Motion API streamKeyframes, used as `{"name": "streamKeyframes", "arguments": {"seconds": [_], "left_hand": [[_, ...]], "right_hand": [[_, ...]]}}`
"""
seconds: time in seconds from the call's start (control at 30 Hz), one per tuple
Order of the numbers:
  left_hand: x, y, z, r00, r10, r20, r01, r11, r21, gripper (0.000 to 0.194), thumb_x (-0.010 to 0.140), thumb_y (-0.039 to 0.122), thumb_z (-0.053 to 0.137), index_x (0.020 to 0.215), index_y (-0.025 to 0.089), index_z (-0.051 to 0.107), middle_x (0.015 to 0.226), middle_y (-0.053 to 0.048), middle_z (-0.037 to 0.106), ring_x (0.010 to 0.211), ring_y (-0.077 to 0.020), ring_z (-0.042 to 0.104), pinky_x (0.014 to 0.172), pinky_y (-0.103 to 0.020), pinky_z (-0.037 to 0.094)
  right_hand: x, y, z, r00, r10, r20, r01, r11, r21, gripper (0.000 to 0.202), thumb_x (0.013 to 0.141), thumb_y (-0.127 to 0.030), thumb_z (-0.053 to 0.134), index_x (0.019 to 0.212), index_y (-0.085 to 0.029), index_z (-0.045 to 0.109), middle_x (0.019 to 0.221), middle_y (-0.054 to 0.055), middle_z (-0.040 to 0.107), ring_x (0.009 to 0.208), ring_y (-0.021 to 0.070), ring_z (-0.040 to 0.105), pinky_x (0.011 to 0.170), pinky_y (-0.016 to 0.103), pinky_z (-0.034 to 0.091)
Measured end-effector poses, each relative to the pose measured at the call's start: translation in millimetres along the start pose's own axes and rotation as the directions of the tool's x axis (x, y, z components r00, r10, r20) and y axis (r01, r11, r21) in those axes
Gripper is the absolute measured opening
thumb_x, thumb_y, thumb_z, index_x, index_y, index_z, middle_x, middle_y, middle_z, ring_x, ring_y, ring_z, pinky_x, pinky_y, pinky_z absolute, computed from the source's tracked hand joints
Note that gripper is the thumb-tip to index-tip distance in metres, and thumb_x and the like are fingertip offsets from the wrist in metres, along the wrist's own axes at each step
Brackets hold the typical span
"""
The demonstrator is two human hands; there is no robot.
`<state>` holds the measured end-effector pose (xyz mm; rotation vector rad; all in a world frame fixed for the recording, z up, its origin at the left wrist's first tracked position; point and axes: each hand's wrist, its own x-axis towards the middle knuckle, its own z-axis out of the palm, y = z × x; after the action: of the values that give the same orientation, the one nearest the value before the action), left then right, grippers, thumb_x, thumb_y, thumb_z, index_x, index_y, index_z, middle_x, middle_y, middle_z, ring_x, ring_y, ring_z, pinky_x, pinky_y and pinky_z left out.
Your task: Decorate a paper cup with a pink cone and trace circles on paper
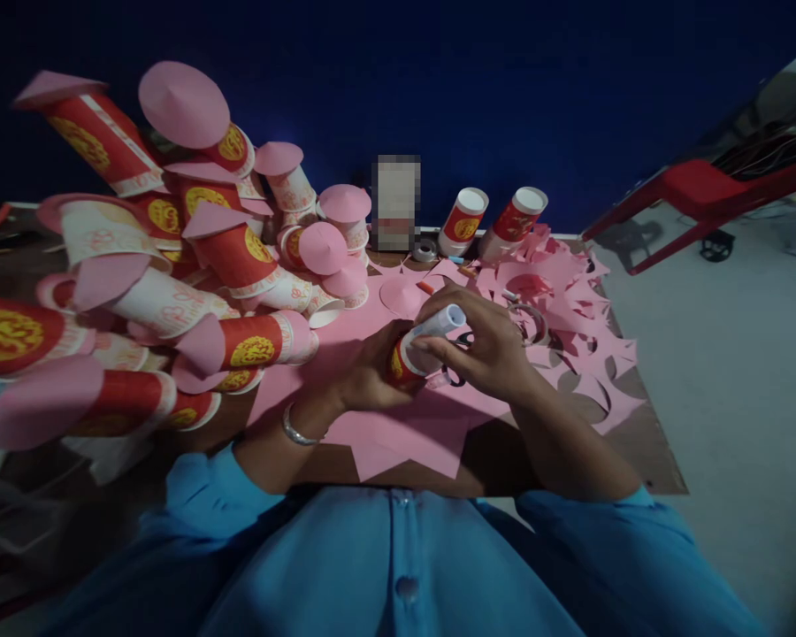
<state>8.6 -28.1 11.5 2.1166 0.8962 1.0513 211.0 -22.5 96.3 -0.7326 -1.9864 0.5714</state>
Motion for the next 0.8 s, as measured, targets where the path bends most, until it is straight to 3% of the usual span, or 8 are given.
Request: {"name": "streamKeyframes", "arguments": {"seconds": [0.2,0.33,0.47,0.57,0.67,0.8], "left_hand": [[-4.3,-6.6,4.0,0.995,-0.054,0.089,0.063,0.992,-0.108,0.056,0.072,0.029,0.082,0.122,0.022,0.058,0.11,-0.009,0.078,0.097,-0.0297,0.08,0.08,-0.046,0.069],[-5.0,-6.2,7.0,0.996,-0.013,0.086,0.02,0.996,-0.086,0.056,0.071,0.031,0.083,0.121,0.021,0.059,0.112,-0.01,0.078,0.097,-0.0305,0.08,0.082,-0.048,0.069],[-0.8,-0.7,6.4,0.999,-0.027,-0.036,0.028,0.999,0.037,0.056,0.076,0.033,0.084,0.123,0.022,0.056,0.111,-0.009,0.076,0.095,-0.0282,0.078,0.077,-0.044,0.068],[2.5,0.2,3.0,0.987,-0.012,-0.157,0.034,0.99,0.138,0.059,0.083,0.034,0.083,0.131,0.023,0.051,0.121,-0.011,0.072,0.105,-0.0271,0.075,0.086,-0.043,0.067],[4.2,-4.6,0.8,0.973,0.108,-0.205,-0.054,0.966,0.252,0.06,0.088,0.034,0.079,0.137,0.025,0.046,0.129,-0.012,0.069,0.119,-0.028,0.07,0.099,-0.048,0.063],[5.1,-12.4,3.9,0.951,0.161,-0.263,-0.049,0.922,0.385,0.057,0.089,0.032,0.078,0.135,0.025,0.045,0.124,-0.011,0.07,0.118,-0.0284,0.069,0.105,-0.052,0.059]], "right_hand": [[-0.9,0.4,4.2,1.0,0.015,0.001,-0.015,0.998,-0.057,0.022,0.103,-0.043,0.069,0.103,-0.021,0.067,0.096,0.007,0.073,0.088,0.0219,0.069,0.08,0.038,0.057],[-1.1,1.8,6.5,1.0,0.018,-0.003,-0.018,0.998,-0.059,0.022,0.103,-0.043,0.069,0.102,-0.021,0.067,0.096,0.007,0.073,0.089,0.0217,0.068,0.08,0.039,0.057],[-1.3,2.0,7.0,0.986,0.078,-0.145,-0.085,0.996,-0.038,0.021,0.098,-0.041,0.076,0.097,-0.022,0.067,0.091,0.004,0.073,0.083,0.0203,0.069,0.076,0.037,0.057],[-2.1,1.2,7.2,0.947,0.189,-0.259,-0.191,0.981,0.016,0.021,0.094,-0.039,0.08,0.092,-0.024,0.065,0.084,0.001,0.071,0.074,0.0179,0.067,0.066,0.033,0.056],[-3.4,-0.8,9.4,0.937,0.228,-0.264,-0.233,0.972,0.013,0.022,0.093,-0.039,0.08,0.09,-0.024,0.064,0.081,0.0,0.069,0.069,0.0164,0.065,0.061,0.031,0.055],[-5.1,-4.7,15.0,0.968,0.119,-0.221,-0.149,0.981,-0.125,0.019,0.094,-0.036,0.079,0.092,-0.023,0.066,0.084,0.002,0.071,0.075,0.0186,0.068,0.067,0.034,0.057]]}}
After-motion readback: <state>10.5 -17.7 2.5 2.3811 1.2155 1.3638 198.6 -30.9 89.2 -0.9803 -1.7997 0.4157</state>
